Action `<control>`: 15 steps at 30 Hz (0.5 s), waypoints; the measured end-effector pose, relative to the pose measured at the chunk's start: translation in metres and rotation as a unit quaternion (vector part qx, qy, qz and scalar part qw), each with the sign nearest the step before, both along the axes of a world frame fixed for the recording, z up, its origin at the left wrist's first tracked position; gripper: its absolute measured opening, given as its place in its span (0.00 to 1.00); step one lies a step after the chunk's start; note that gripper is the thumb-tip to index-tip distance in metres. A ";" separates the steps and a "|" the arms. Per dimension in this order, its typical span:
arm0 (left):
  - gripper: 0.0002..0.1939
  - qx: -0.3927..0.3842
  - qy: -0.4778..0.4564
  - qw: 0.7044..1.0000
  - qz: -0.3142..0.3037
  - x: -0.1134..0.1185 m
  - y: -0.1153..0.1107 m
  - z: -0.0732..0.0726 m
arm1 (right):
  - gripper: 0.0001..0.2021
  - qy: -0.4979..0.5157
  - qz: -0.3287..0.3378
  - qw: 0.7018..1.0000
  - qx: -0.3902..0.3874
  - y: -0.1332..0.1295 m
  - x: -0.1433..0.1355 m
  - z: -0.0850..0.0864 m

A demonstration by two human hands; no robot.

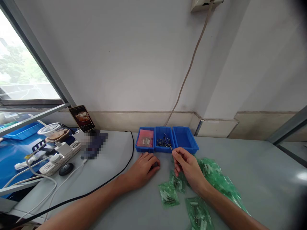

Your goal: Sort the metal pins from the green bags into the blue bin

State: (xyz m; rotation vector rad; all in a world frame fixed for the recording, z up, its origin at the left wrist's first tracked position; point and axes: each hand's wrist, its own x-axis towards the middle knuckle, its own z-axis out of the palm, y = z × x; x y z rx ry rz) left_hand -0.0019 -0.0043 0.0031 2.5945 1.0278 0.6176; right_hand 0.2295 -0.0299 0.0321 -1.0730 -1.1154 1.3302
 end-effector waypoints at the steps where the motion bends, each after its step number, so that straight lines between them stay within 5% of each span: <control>1: 0.05 -0.002 -0.001 1.000 0.000 0.000 0.000 0.000 | 0.23 0.008 -0.001 1.000 -0.004 0.000 0.000 0.000; 15: 0.03 -0.008 0.001 1.000 -0.003 0.000 0.000 0.002 | 0.21 -0.044 -0.020 0.999 0.023 0.004 0.002 -0.007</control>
